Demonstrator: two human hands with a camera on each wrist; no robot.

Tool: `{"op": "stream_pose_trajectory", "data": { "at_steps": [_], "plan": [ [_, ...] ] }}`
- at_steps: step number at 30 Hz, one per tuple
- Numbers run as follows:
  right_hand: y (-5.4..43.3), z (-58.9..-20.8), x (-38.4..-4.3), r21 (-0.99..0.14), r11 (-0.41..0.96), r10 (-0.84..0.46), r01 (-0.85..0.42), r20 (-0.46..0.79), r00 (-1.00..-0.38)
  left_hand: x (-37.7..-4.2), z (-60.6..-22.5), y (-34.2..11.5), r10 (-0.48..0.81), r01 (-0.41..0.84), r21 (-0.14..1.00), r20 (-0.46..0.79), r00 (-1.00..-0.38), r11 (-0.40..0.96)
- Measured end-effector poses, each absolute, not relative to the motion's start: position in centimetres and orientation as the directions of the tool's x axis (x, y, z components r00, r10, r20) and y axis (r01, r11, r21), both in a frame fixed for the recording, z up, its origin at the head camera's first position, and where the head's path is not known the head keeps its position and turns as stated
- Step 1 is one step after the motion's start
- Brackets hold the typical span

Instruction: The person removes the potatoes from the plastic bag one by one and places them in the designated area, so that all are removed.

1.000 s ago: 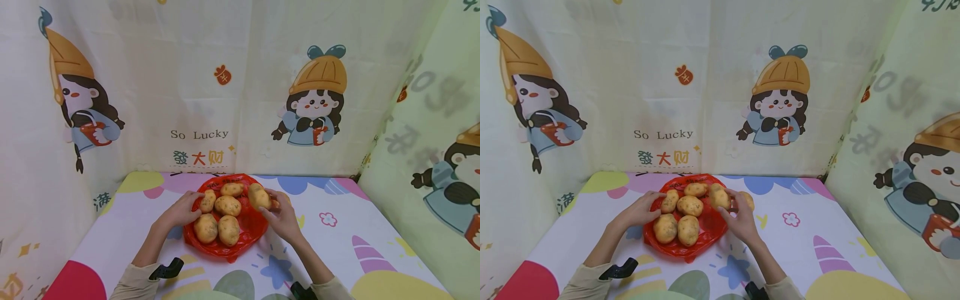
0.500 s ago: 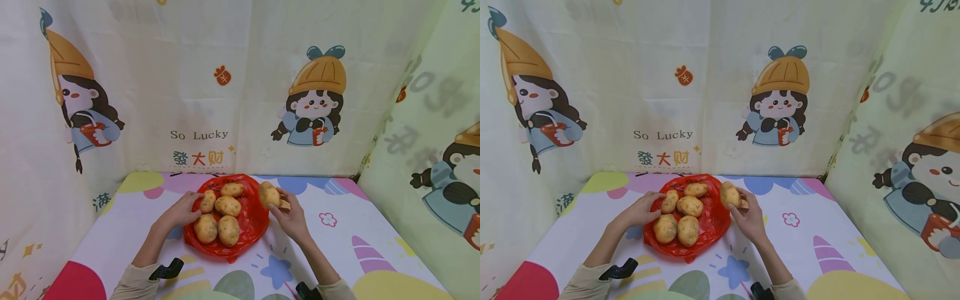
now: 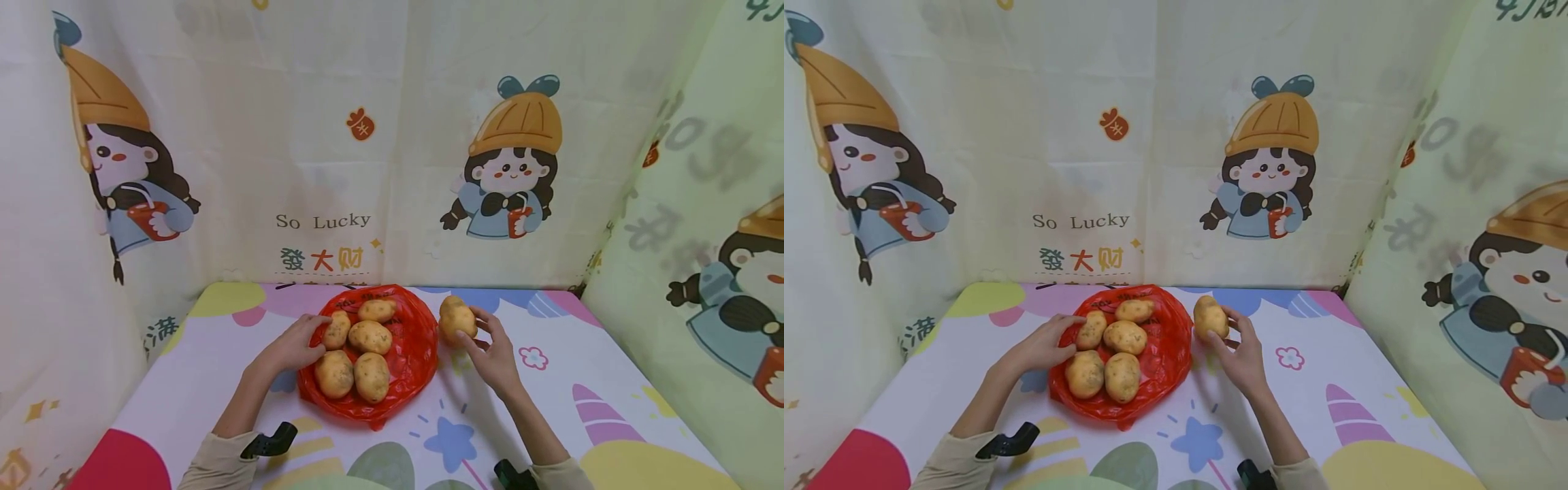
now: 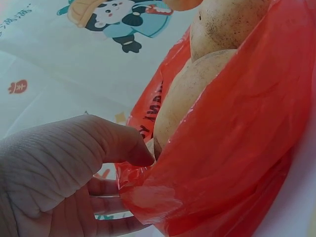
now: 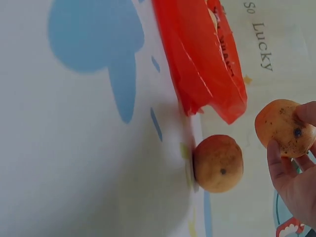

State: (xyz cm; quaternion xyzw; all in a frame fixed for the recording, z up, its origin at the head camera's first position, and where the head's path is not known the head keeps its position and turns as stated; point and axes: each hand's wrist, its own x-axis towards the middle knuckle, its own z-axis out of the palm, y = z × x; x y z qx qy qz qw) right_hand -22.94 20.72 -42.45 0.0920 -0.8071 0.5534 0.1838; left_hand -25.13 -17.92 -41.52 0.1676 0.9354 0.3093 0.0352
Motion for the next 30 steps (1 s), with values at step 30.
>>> {"op": "stream_pose_trajectory", "data": {
  "at_steps": [30],
  "plan": [
    [26.4,-42.9,-23.4,-0.885,0.434,0.18,-0.168,0.268,-0.946,-25.5,-42.0,-18.2,0.343,0.291,0.591,0.026,-0.939,0.752]
  ]
}}
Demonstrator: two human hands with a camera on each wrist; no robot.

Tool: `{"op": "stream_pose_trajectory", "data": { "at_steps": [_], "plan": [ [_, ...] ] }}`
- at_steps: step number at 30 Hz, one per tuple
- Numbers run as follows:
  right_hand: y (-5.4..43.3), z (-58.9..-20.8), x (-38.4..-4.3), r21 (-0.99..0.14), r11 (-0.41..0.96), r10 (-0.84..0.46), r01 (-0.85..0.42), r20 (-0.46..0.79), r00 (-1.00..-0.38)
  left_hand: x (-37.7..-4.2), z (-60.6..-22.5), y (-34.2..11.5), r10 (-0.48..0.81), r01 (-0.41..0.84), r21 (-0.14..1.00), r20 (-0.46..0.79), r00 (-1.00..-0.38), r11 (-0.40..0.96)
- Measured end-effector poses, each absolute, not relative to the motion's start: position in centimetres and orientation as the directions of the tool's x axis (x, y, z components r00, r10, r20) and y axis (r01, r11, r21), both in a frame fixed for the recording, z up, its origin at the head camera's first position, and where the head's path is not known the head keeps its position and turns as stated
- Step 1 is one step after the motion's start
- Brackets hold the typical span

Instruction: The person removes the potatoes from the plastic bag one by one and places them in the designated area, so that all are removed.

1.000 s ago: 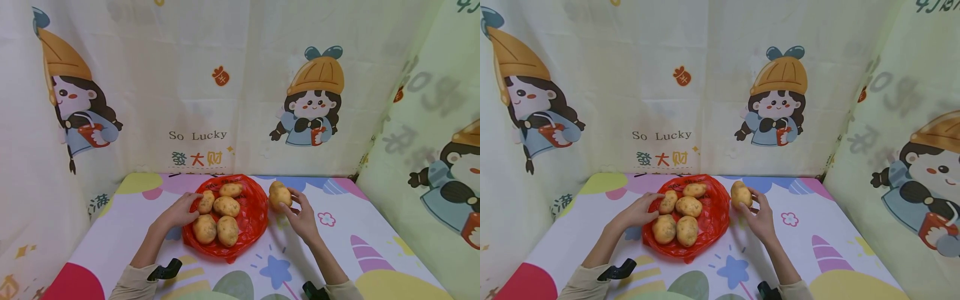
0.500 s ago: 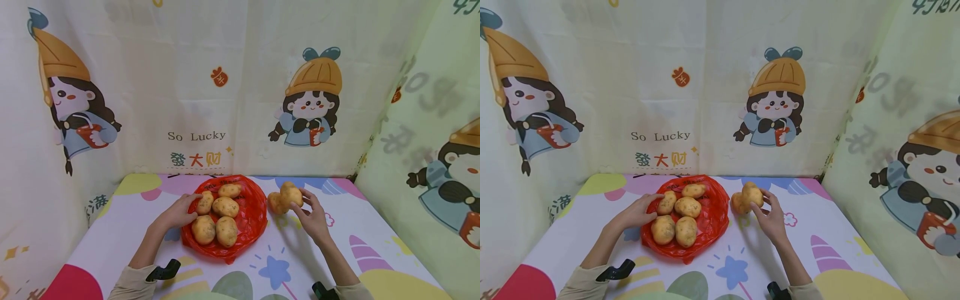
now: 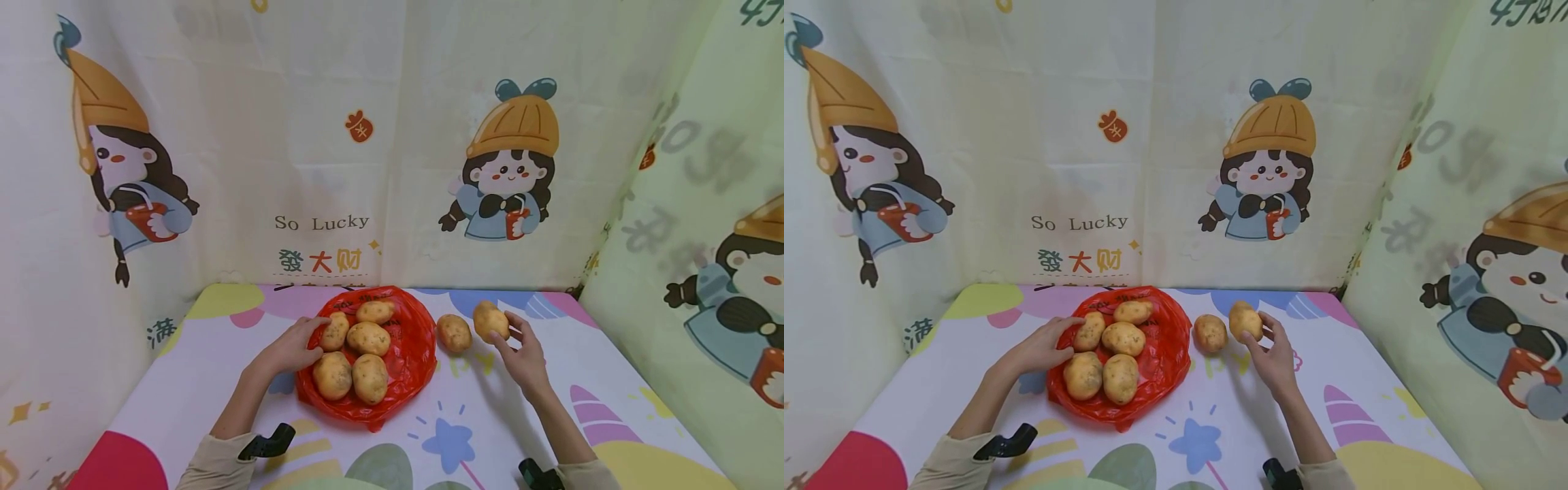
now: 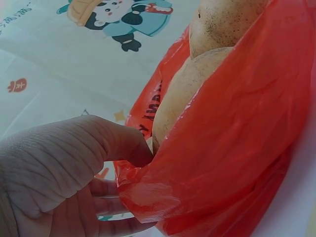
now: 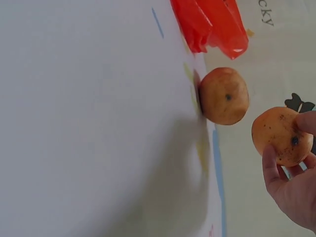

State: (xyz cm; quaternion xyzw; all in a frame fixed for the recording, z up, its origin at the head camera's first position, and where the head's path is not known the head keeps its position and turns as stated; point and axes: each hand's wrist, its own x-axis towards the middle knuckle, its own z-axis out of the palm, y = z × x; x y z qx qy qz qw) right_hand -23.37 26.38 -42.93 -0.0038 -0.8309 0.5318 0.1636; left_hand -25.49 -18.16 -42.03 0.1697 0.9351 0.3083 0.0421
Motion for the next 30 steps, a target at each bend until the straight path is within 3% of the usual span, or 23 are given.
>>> {"op": "stream_pose_trajectory", "data": {
  "at_steps": [17,30],
  "plan": [
    [27.6,-44.6,-24.7,-0.96,0.281,0.188,0.007,0.048,-0.981,-25.6,-42.2,-18.3,0.368,0.33,0.579,0.054,-0.928,0.745],
    [27.6,-45.1,-25.0,-0.969,0.244,0.182,0.052,-0.007,-0.983,-25.5,-42.2,-18.3,0.368,0.328,0.579,0.051,-0.928,0.747]
  ]
}}
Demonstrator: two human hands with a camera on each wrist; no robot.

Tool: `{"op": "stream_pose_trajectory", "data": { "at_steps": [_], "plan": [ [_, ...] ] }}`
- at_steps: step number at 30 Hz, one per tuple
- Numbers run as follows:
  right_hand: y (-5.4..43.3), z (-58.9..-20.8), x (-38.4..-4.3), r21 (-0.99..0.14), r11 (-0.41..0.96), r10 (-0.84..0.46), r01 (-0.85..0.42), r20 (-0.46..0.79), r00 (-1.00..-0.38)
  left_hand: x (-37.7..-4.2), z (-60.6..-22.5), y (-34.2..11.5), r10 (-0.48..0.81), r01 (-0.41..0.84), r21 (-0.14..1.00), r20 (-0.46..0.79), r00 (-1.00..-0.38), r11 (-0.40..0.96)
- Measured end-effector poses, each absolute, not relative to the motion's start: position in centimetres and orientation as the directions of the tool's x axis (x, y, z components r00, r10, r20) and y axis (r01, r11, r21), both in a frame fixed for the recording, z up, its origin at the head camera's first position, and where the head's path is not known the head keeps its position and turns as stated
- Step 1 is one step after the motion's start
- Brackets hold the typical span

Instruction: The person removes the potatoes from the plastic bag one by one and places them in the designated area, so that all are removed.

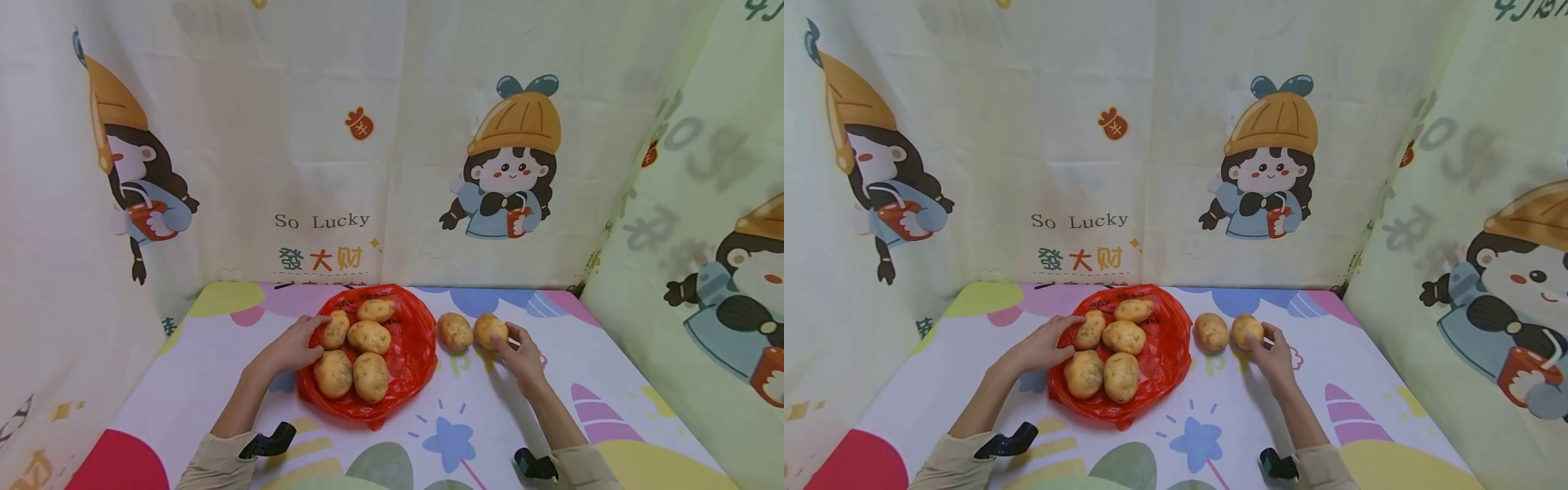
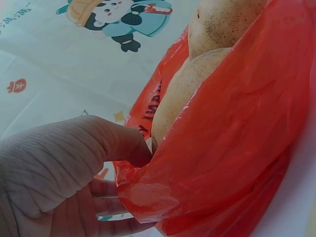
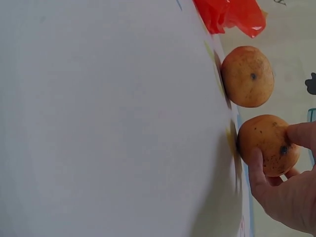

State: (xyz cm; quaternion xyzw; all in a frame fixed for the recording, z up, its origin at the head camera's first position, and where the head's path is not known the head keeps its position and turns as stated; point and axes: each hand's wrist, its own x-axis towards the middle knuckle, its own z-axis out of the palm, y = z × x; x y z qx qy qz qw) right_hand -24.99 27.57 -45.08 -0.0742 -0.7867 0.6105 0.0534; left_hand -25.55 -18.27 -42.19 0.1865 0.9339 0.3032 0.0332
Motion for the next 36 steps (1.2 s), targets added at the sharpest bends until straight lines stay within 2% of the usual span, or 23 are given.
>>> {"op": "stream_pose_trajectory", "data": {
  "at_steps": [7,14,27,36],
  "plan": [
    [27.7,-45.1,-24.9,-0.972,0.217,0.199,0.088,-0.044,-0.979,-25.6,-42.2,-18.2,0.37,0.326,0.583,0.047,-0.928,0.744],
    [27.9,-44.9,-24.9,-0.931,0.342,0.266,0.132,-0.039,-0.963,-25.5,-42.2,-18.2,0.365,0.323,0.583,0.048,-0.93,0.746],
    [27.6,-44.6,-24.4,-0.802,0.597,0.296,-0.015,0.237,-0.925,-25.3,-42.0,-18.2,0.358,0.312,0.59,0.042,-0.933,0.745],
    [26.8,-44.6,-24.0,-0.744,0.666,0.302,-0.057,0.339,-0.891,-25.2,-41.9,-18.1,0.359,0.312,0.591,0.039,-0.932,0.744]
  ]
}}
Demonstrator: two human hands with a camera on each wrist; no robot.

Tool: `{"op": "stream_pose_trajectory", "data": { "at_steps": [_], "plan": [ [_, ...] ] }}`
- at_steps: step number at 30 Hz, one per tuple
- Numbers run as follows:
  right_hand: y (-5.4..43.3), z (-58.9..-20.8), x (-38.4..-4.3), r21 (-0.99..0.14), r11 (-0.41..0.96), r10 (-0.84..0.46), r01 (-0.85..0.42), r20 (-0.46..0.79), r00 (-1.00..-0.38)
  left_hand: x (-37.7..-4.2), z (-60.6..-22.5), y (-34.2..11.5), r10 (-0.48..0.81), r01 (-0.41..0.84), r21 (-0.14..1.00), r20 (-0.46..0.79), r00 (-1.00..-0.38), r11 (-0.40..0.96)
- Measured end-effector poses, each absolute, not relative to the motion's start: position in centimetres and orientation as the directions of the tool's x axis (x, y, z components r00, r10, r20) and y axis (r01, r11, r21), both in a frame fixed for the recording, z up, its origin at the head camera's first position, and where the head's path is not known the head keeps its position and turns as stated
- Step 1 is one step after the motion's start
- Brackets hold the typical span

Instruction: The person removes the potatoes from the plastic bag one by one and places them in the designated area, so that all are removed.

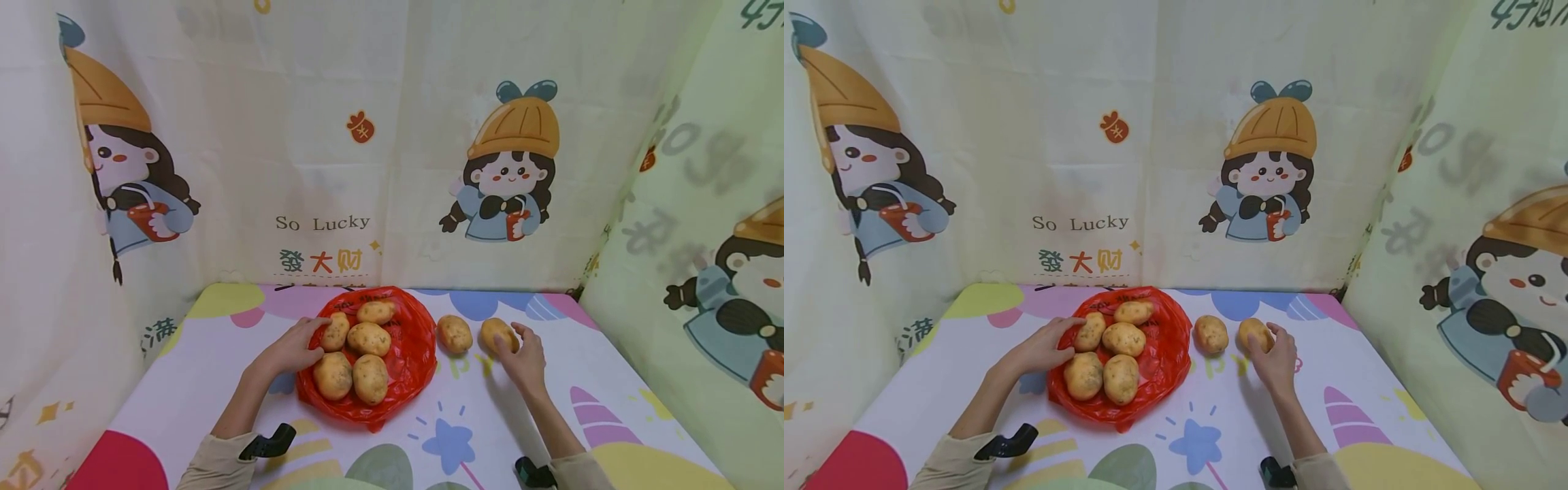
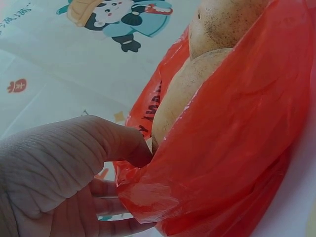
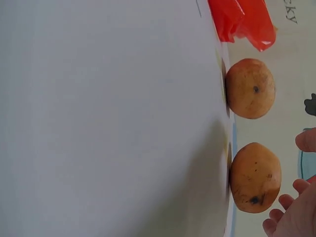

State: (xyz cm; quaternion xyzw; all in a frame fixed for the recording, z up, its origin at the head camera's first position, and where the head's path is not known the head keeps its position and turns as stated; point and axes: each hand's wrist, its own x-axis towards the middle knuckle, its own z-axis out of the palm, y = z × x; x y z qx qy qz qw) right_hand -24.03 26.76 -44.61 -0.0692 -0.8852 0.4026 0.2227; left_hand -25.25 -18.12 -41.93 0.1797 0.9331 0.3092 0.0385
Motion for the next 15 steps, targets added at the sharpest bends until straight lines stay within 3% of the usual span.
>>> {"op": "stream_pose_trajectory", "data": {
  "at_steps": [15],
  "plan": [
    [24.4,-43.8,-23.7,-0.743,0.644,0.224,-0.184,0.413,-0.883,-25.2,-42.1,-18.0,0.354,0.307,0.588,0.036,-0.934,0.748]
  ]
}}
